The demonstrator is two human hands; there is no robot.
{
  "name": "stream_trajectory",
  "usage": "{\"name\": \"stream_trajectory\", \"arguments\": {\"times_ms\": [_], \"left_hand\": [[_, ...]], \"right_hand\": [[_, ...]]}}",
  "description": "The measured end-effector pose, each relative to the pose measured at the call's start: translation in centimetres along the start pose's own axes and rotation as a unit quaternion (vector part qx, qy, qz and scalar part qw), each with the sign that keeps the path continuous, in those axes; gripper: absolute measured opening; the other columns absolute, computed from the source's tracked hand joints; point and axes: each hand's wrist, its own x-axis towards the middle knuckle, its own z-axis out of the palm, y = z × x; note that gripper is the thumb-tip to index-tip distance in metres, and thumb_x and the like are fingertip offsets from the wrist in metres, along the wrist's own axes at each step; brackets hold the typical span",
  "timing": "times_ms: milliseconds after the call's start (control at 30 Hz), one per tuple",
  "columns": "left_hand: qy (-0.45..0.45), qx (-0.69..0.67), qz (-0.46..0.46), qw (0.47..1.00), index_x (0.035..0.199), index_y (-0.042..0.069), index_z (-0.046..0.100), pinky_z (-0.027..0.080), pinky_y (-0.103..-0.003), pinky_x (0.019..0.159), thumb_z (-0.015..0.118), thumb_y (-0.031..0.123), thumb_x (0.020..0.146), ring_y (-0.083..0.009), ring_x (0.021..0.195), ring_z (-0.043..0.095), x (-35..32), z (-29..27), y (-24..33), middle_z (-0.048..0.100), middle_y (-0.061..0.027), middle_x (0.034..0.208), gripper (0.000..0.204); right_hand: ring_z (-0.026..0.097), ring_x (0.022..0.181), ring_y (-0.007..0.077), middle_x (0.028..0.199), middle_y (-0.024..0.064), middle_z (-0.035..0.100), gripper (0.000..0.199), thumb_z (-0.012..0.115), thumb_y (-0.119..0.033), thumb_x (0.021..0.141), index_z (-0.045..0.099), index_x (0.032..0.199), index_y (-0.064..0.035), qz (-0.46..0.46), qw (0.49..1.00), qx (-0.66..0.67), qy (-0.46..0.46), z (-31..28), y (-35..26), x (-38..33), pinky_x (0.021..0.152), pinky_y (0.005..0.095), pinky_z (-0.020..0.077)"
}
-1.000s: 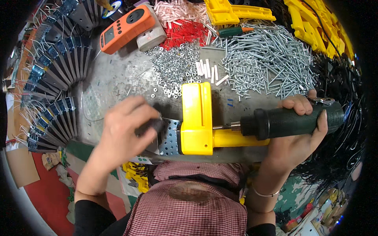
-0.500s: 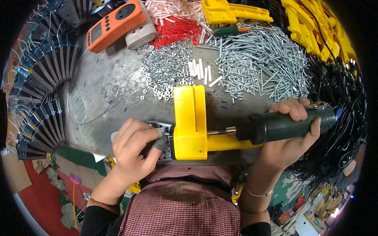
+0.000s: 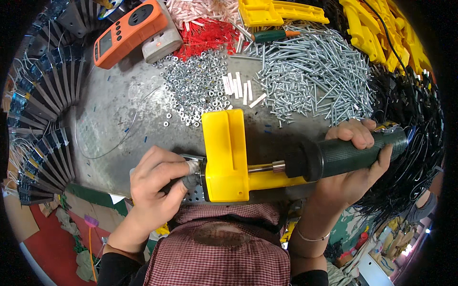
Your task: The person assembles components by soldering wires to circuit boards and joining yellow plastic housing parts with screws using an electric screwdriver.
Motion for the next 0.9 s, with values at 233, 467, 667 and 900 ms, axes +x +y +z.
{"name": "stream_trajectory", "arguments": {"times_ms": [233, 467, 667, 900], "left_hand": [[-0.008, -0.009, 0.003, 1.000, 0.085, 0.002, 0.066, 0.047, -0.034, 0.058, 0.063, -0.002, 0.060, -0.0264, 0.067, 0.059, -0.1, 0.0, 0.2, 0.062, -0.0111, 0.079, 0.026], [-0.023, -0.010, -0.020, 1.000, 0.090, 0.001, 0.065, 0.048, -0.036, 0.064, 0.065, -0.001, 0.061, -0.0272, 0.073, 0.060, -0.5, 0.0, 0.2, 0.063, -0.0119, 0.085, 0.029], [-0.041, 0.123, 0.054, 0.990, 0.116, 0.002, 0.059, 0.042, -0.046, 0.086, 0.068, 0.023, 0.070, -0.0346, 0.107, 0.055, -1.3, 0.0, 1.5, 0.059, -0.0143, 0.116, 0.051], [-0.063, 0.132, 0.040, 0.988, 0.120, 0.003, 0.057, 0.038, -0.047, 0.091, 0.067, 0.021, 0.063, -0.0356, 0.110, 0.053, -1.6, 0.8, 0.8, 0.058, -0.0146, 0.121, 0.061]], "right_hand": [[0.052, 0.082, 0.0158, 0.084, 0.0034, 0.049, 0.031, 0.056, -0.025, 0.091, 0.045, 0.106, -0.0008, -0.009, 1.000, -0.011, -0.003, -0.2, 0.1, 0.0, 0.087, 0.0371, 0.0445], [0.050, 0.080, 0.0149, 0.084, 0.0035, 0.047, 0.036, 0.055, -0.024, 0.092, 0.042, 0.115, 0.0007, -0.045, 0.998, -0.043, 0.032, 0.5, -0.1, -0.3, 0.088, 0.0361, 0.0421], [0.047, 0.074, 0.0120, 0.080, 0.0011, 0.042, 0.036, 0.054, -0.024, 0.090, 0.041, 0.113, -0.0001, -0.107, 0.994, -0.035, 0.000, 1.4, -1.2, -3.3, 0.080, 0.0318, 0.0422], [0.045, 0.070, 0.0108, 0.078, 0.0004, 0.041, 0.032, 0.053, -0.027, 0.089, 0.042, 0.108, -0.0039, -0.103, 0.994, 0.007, 0.036, 1.0, -0.2, -4.2, 0.076, 0.0304, 0.0434]]}}
